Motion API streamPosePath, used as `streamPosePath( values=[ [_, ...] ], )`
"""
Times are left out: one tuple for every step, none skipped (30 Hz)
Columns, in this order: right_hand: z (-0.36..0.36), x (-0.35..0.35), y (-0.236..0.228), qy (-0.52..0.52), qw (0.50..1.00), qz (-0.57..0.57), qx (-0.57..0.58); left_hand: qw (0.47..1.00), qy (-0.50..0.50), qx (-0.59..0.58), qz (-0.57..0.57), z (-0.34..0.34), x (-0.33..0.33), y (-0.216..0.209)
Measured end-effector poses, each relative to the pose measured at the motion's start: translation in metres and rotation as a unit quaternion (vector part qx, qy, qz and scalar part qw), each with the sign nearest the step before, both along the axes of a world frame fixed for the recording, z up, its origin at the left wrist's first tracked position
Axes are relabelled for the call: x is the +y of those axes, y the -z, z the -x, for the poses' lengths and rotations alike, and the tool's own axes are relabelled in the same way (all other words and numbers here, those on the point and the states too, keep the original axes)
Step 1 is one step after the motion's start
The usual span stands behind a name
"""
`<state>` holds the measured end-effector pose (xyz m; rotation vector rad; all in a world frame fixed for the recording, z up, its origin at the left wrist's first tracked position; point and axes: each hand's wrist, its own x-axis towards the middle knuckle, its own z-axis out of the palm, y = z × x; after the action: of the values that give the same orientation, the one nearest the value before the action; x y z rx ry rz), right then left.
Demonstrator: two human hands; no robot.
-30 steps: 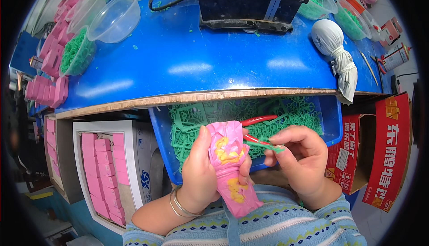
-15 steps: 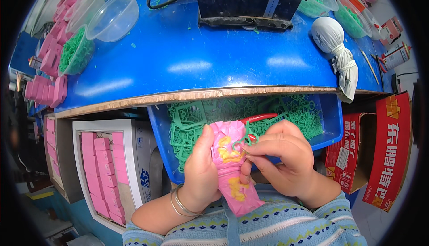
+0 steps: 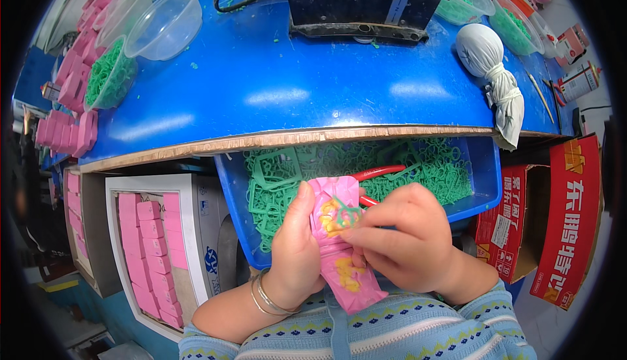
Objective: The recorder is cleaning and assembling small green and yellow plastic jewelry or toy components using a mold and pliers.
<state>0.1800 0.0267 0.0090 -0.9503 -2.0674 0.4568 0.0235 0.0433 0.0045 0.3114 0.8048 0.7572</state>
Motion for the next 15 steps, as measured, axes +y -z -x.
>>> streamPosePath(
  values=[
    [0.000,0.000,0.000,0.000,1.000,0.000,0.000,1.000,0.000,0.000,0.000,0.000,0.000,0.000],
    [0.001,0.001,0.001,-0.010,1.000,-0.005,0.006,1.000,-0.003,0.000,0.012,-0.001,0.000,-0.001],
    [0.002,0.002,0.001,-0.019,1.000,-0.009,0.012,1.000,-0.006,0.000,0.024,-0.001,0.001,-0.001],
    [0.001,0.002,0.001,-0.020,1.000,-0.009,0.012,1.000,-0.007,0.000,0.024,0.000,0.001,-0.001],
    [-0.002,0.002,0.001,-0.012,0.999,0.012,0.044,1.000,0.005,0.003,0.020,0.000,0.002,-0.001],
    [-0.005,0.001,0.001,-0.004,0.997,0.033,0.076,1.000,0.017,0.007,0.017,0.000,0.002,-0.001],
    [-0.007,0.001,0.002,-0.001,0.997,0.033,0.076,1.000,0.019,0.006,0.016,0.001,0.003,0.002],
    [-0.008,0.001,0.003,0.025,0.993,0.051,0.101,0.997,0.042,-0.057,0.007,0.004,0.003,0.007],
    [-0.008,0.001,0.004,0.051,0.988,0.069,0.125,0.991,0.065,-0.120,-0.002,0.006,0.002,0.010],
    [-0.006,0.003,0.002,0.052,0.988,0.069,0.126,0.991,0.066,-0.120,-0.002,0.007,0.001,0.010],
    [-0.003,0.006,-0.001,0.070,0.988,0.082,0.115,0.990,0.074,-0.117,0.004,0.007,0.001,0.009],
    [-0.001,0.010,-0.004,0.087,0.986,0.096,0.104,0.990,0.082,-0.113,0.009,0.007,0.000,0.008],
    [-0.002,0.012,-0.006,0.086,0.986,0.111,0.088,0.990,0.085,-0.114,0.010,0.006,0.000,0.007],
    [-0.002,0.014,-0.006,0.088,0.986,0.110,0.088,0.991,0.094,-0.098,0.000,0.006,0.000,0.006],
    [-0.001,0.015,-0.005,0.074,0.983,0.146,0.089,0.991,0.103,-0.082,-0.009,0.006,0.000,0.005]
  ],
)
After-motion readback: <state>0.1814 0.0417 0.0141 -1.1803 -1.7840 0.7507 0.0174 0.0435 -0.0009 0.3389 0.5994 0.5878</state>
